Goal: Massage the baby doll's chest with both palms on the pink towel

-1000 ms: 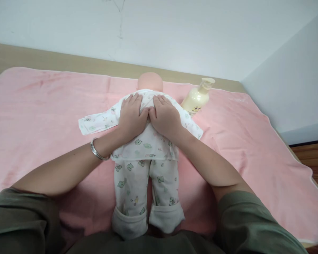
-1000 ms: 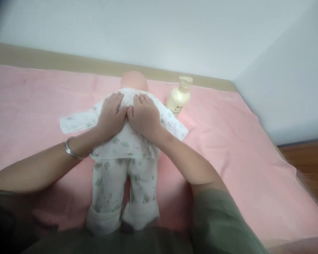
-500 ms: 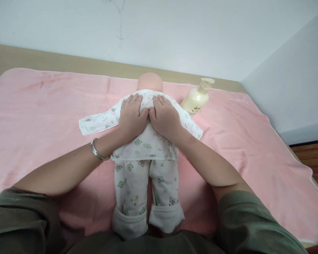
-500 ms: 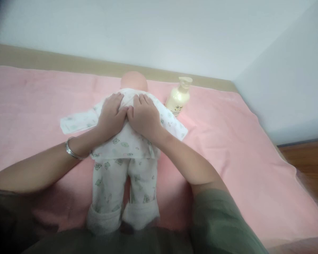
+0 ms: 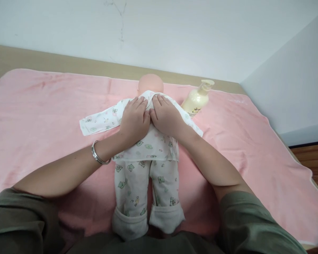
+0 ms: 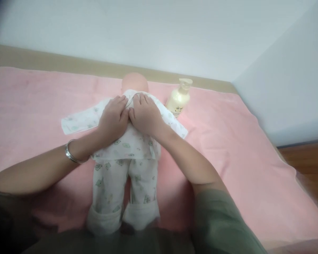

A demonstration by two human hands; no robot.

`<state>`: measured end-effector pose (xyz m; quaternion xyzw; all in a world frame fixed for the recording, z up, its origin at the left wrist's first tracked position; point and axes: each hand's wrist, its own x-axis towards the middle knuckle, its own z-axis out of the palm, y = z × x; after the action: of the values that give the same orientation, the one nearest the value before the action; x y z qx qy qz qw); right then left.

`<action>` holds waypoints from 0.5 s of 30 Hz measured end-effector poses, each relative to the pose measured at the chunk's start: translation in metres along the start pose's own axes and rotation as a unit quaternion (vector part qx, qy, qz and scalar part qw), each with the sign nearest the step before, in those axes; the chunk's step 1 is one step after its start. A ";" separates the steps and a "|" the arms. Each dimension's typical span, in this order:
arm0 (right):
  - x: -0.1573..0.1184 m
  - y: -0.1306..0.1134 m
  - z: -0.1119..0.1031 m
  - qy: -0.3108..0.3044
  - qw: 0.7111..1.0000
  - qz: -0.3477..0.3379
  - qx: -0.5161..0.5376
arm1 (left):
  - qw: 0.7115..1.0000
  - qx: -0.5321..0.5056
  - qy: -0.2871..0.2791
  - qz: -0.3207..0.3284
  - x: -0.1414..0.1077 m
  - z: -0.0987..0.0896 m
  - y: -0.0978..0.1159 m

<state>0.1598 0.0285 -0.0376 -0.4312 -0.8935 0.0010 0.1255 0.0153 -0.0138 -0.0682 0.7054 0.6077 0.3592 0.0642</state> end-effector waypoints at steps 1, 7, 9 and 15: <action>0.000 0.001 -0.004 -0.016 1.000 -0.018 -0.010 | 1.000 0.002 -0.007 -0.002 0.003 -0.001 -0.001; -0.020 -0.020 -0.016 -0.040 0.996 -0.013 -0.075 | 0.996 0.031 -0.074 -0.027 0.028 -0.009 -0.012; -0.026 -0.031 -0.016 -0.033 0.994 0.004 -0.102 | 0.996 0.049 -0.077 -0.024 0.030 -0.011 -0.012; -0.012 -0.018 -0.012 -0.024 0.999 -0.003 -0.043 | 0.990 0.128 -0.056 0.013 0.017 -0.018 0.004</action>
<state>0.1563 0.0067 -0.0266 -0.4333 -0.8968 -0.0271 0.0851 0.0078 -0.0060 -0.0457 0.7348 0.6347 0.2392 0.0029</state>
